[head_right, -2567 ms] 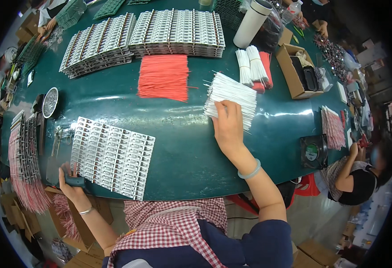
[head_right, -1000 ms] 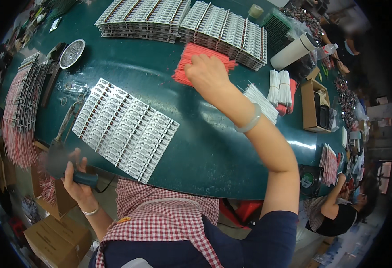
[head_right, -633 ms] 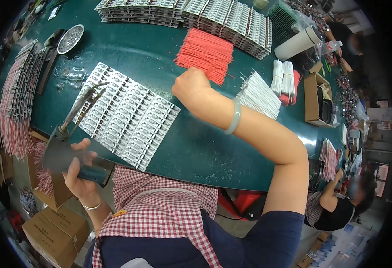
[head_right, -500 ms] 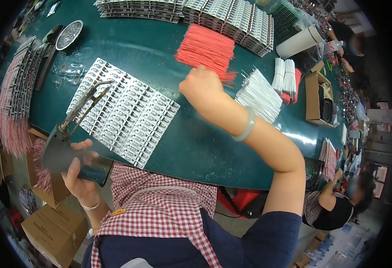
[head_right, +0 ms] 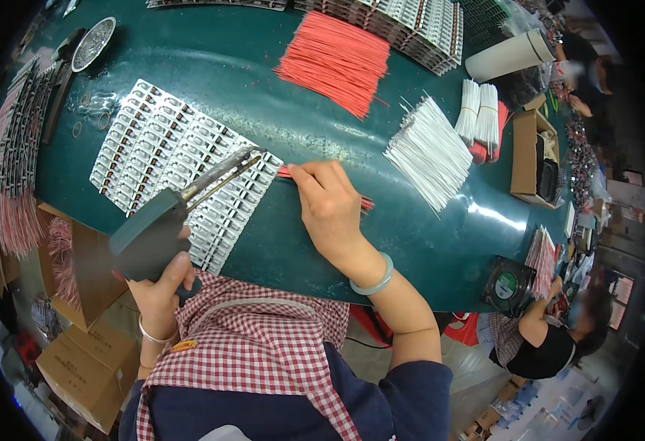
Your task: The person uses a soldering iron to attach red and white wires to a white plastic grid component. They pick up individual wires from piles on the table, insert them into the grid slots, and apply heat with the soldering iron to secure them. The process is repeated for multiple wires throughout the clip.
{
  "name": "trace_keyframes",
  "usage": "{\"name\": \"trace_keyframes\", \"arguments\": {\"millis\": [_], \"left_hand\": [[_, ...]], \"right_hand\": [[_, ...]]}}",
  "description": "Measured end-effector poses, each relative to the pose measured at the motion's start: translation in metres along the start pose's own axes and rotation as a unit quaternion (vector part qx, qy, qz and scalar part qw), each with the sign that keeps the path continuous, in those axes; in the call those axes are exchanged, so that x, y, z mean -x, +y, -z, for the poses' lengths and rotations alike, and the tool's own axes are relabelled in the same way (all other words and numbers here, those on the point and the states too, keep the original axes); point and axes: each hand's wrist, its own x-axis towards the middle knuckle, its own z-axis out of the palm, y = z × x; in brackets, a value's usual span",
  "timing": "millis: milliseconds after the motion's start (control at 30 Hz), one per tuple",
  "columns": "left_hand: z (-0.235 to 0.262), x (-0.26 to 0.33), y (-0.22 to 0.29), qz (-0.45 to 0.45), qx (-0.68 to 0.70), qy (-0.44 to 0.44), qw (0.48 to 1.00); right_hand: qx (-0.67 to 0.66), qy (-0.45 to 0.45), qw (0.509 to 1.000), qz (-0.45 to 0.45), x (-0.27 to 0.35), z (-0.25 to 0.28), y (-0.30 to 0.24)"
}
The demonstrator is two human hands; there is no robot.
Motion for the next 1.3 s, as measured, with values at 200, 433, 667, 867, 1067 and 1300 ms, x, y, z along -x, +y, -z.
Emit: {"name": "trace_keyframes", "arguments": {"millis": [200,433,667,867,1067,1300], "left_hand": [[-0.015,-0.001,-0.006,0.003,-0.136,0.012,0.991],[-0.026,-0.008,-0.002,-0.121,-0.23,-0.026,0.965],[-0.027,-0.013,-0.007,-0.154,-0.26,-0.043,0.952],[-0.031,-0.01,-0.003,-0.127,-0.256,-0.042,0.957],[-0.027,-0.006,-0.002,-0.142,-0.28,-0.041,0.949],[-0.018,0.004,-0.008,-0.108,-0.266,0.003,0.958]], "right_hand": [[0.031,-0.002,0.999,0.016,0.004,-0.004,0.001],[0.032,0.004,0.999,0.022,0.006,-0.005,0.002],[0.034,-0.008,0.999,0.023,0.007,-0.003,0.002],[0.043,-0.012,0.999,0.026,0.006,-0.002,0.001],[0.048,-0.015,0.998,0.025,0.006,-0.002,0.001],[0.051,-0.01,0.998,0.021,0.007,-0.004,0.0]]}}
